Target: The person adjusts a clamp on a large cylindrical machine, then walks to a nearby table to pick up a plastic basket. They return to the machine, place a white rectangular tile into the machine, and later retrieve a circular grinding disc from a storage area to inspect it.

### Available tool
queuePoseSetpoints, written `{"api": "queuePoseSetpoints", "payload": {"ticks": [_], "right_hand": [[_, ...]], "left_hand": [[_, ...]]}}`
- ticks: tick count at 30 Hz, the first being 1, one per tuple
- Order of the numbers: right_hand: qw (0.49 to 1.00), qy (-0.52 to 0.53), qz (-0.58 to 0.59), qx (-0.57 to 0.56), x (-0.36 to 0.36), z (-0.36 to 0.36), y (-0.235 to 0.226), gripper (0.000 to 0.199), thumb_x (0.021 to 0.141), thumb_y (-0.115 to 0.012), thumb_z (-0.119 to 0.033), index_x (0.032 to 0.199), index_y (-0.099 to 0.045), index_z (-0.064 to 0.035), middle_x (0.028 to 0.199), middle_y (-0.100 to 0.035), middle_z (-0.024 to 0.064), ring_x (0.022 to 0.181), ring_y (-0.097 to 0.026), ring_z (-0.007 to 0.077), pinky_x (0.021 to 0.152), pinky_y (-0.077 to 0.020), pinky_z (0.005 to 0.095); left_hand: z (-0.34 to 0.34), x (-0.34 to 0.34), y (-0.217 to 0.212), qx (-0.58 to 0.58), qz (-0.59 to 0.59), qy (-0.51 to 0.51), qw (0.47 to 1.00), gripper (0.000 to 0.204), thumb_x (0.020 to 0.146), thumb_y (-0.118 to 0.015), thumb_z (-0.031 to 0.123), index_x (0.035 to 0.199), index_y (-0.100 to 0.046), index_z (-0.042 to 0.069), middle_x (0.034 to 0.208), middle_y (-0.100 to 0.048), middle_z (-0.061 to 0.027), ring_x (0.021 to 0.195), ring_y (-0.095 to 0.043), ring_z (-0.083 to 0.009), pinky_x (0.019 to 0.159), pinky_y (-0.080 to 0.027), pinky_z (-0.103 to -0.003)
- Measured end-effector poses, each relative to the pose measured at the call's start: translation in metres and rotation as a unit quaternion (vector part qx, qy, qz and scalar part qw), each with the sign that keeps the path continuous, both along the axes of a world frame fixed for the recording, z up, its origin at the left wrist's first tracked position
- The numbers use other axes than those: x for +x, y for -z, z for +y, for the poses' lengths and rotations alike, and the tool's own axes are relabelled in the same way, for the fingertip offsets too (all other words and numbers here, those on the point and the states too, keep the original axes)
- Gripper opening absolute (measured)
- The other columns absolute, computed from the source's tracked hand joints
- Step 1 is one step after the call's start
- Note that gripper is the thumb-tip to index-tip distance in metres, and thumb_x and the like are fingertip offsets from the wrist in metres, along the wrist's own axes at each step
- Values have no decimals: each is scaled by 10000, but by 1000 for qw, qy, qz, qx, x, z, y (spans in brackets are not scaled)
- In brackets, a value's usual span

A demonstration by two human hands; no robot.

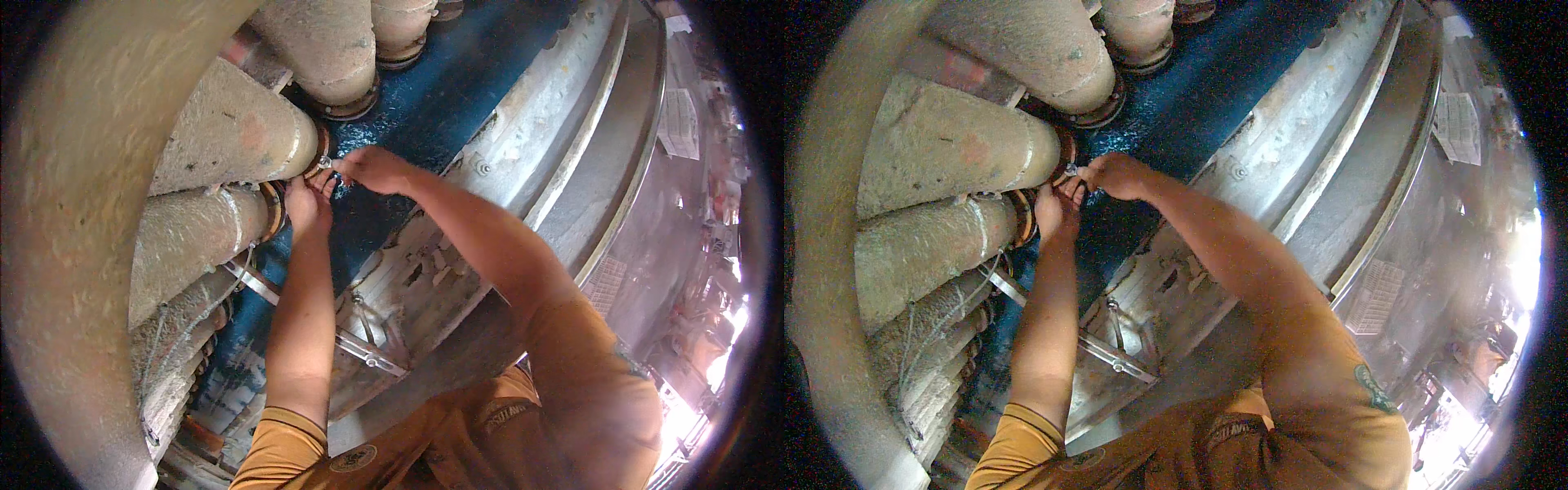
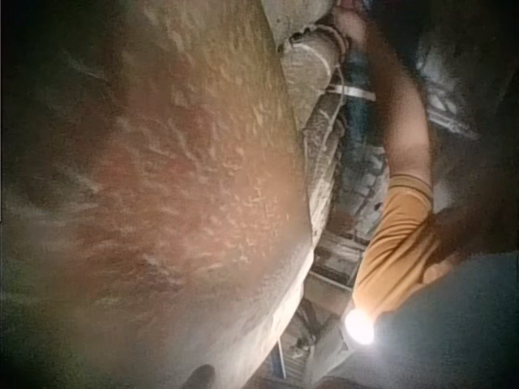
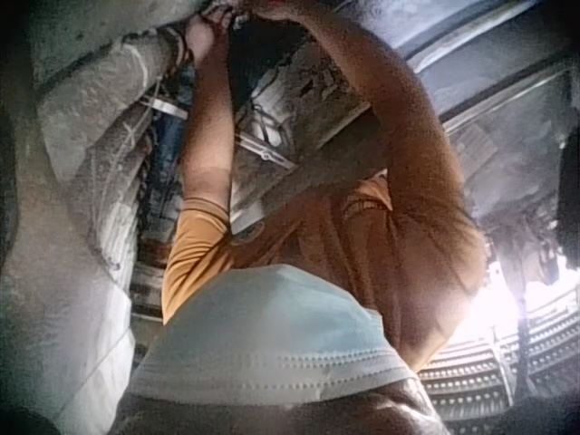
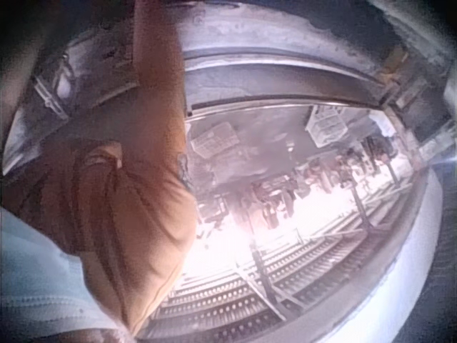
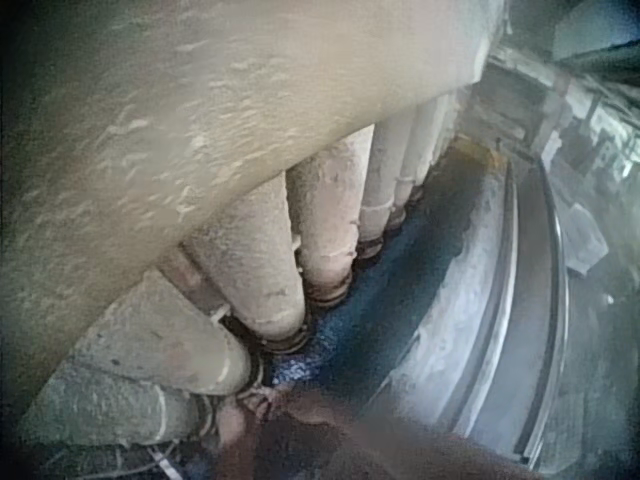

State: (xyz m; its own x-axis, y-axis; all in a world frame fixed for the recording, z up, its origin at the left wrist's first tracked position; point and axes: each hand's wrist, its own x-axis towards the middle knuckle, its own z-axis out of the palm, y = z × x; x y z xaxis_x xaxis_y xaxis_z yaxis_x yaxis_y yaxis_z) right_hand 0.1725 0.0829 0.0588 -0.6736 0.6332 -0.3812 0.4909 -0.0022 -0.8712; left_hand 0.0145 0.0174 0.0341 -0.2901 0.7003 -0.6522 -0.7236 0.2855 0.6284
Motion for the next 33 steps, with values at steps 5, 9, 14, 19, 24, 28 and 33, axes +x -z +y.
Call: {"api": "queuePoseSetpoints", "payload": {"ticks": [5, 9, 14, 19, 24, 28, 33], "right_hand": [[989, -144, -34, 21, 1, 41, -17, 390, 947, -395, -350, 924, -646, -52, 855, -651, 168, 828, -622, 296, 760, -475, 384], [986, -100, 34, 126, -1, 19, -4, 425, 961, -370, -320, 795, -632, -29, 763, -629, 146, 760, -604, 301, 717, -458, 393], [962, 202, 164, 85, -40, -59, 13, 282, 950, -405, -219, 905, -610, -30, 800, -625, 128, 735, -595, 246, 690, -466, 343], [934, 333, 126, -9, -59, -76, 28, 364, 965, -408, -309, 874, -617, -26, 758, -617, 100, 715, -556, 179, 689, -447, 326], [985, 167, -14, -35, -8, -40, -3, 441, 988, -268, -321, 832, -573, -42, 761, -599, 182, 761, -592, 358, 706, -457, 439], [999, 44, -3, -12, 5, -8, -4, 548, 922, -422, -501, 744, -626, -25, 686, -588, 102, 676, -550, 214, 663, -439, 352], [998, -57, 12, -9, 4, 26, -14, 519, 905, -457, -479, 740, -668, -35, 743, -636, 126, 746, -592, 227, 729, -449, 355]], "left_hand": [[0, 0, -3, -4, 14, 6, 1000, 277, 955, -383, 229, 1146, -489, 60, 1008, -620, -86, 832, -635, -219, 682, -492, -338], [-2, -2, 4, -5, 22, 10, 1000, 273, 954, -389, 229, 1149, -486, 66, 993, -620, -84, 805, -629, -214, 676, -489, -342], [-3, -5, 17, 49, 3, 1, 999, 259, 949, -398, 198, 1124, -500, 37, 964, -618, -83, 772, -615, -200, 651, -480, -322], [-4, -6, 13, 50, -1, 10, 999, 251, 947, -400, 169, 1087, -515, -4, 949, -612, -81, 755, -599, -186, 631, -477, -300], [0, -2, 12, 8, 1, -12, 1000, 244, 959, -396, 212, 1122, -500, 64, 946, -619, -70, 764, -624, -196, 621, -485, -318], [0, -4, 12, 4, 1, 1, 1000, 241, 958, -408, 223, 1134, -488, 79, 952, -621, -64, 763, -632, -200, 631, -492, -320], [-3, -8, 16, 6, 2, -2, 1000, 251, 960, -408, 240, 1148, -477, 89, 960, -623, -64, 757, -632, -195, 646, -496, -320]]}}
